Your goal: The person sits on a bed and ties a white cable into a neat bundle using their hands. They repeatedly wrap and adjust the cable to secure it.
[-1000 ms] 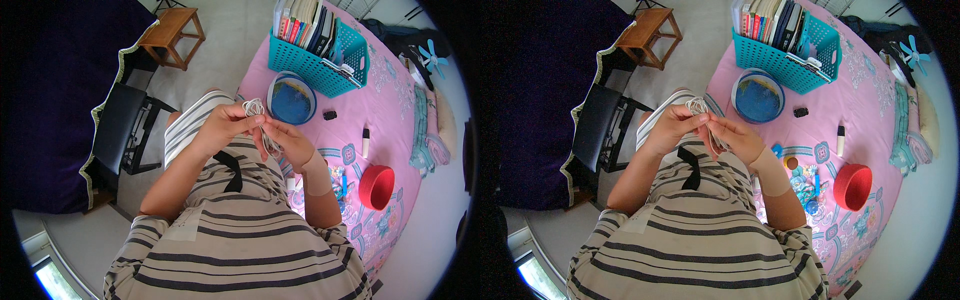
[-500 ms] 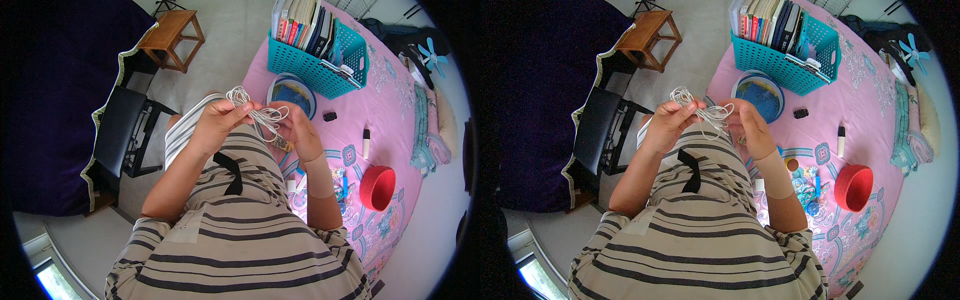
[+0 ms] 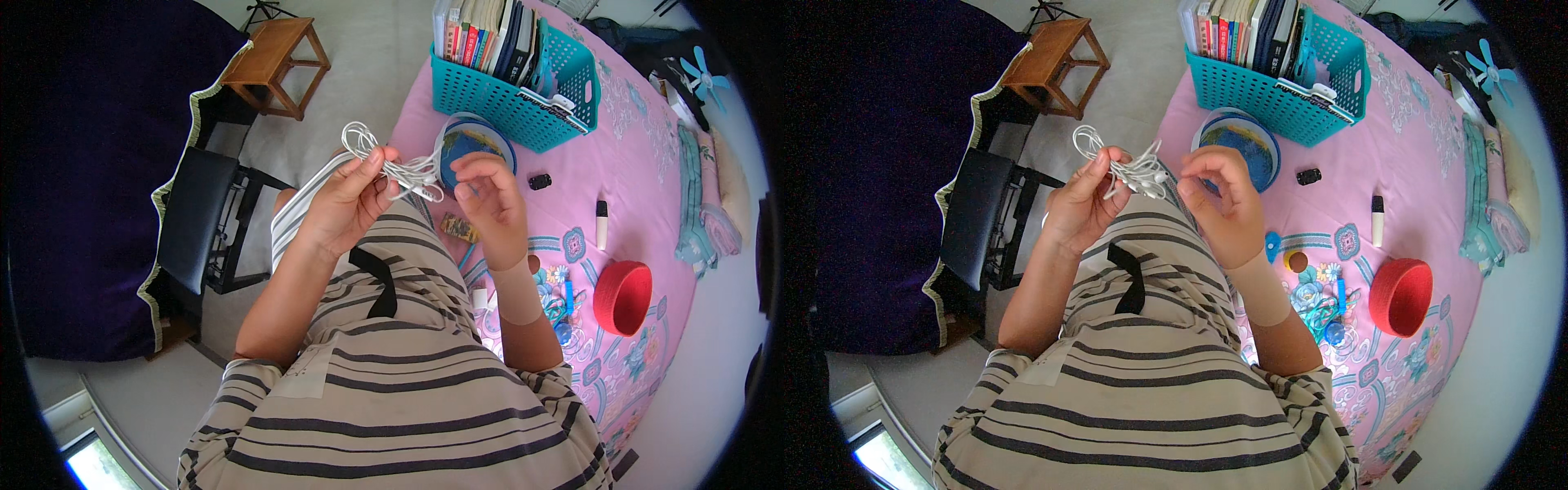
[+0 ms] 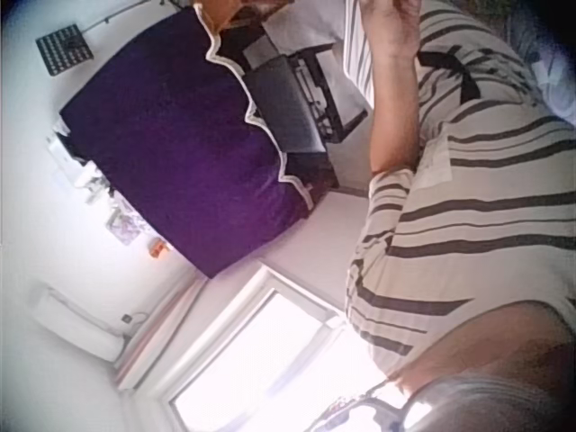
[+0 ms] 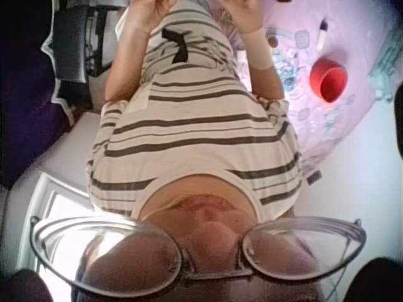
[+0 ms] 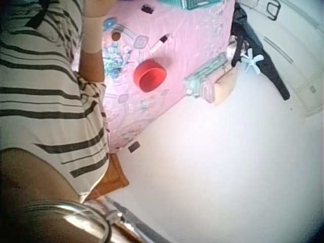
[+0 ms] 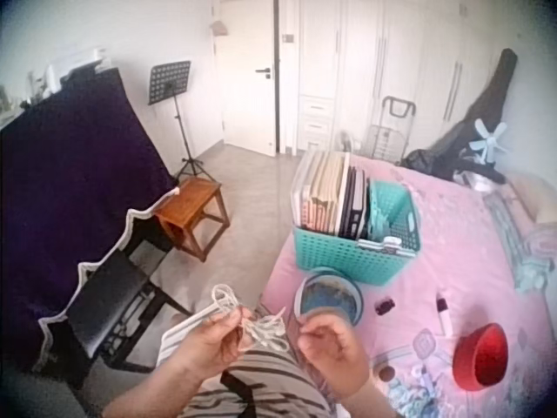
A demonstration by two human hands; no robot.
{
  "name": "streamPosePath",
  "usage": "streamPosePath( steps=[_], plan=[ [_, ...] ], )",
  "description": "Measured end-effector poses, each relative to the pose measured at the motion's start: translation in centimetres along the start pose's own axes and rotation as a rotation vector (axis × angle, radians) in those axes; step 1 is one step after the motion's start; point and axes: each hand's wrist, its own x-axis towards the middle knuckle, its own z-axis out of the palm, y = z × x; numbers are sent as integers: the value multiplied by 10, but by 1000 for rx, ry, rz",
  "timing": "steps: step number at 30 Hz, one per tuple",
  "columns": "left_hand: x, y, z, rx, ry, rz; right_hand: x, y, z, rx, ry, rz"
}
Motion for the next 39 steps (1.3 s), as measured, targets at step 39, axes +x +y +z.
streamPosePath(
  steps=[39],
  plan=[
    [-3,-10,18,97,159,233,-14,-6,28,-289,93,-29]
  ],
)
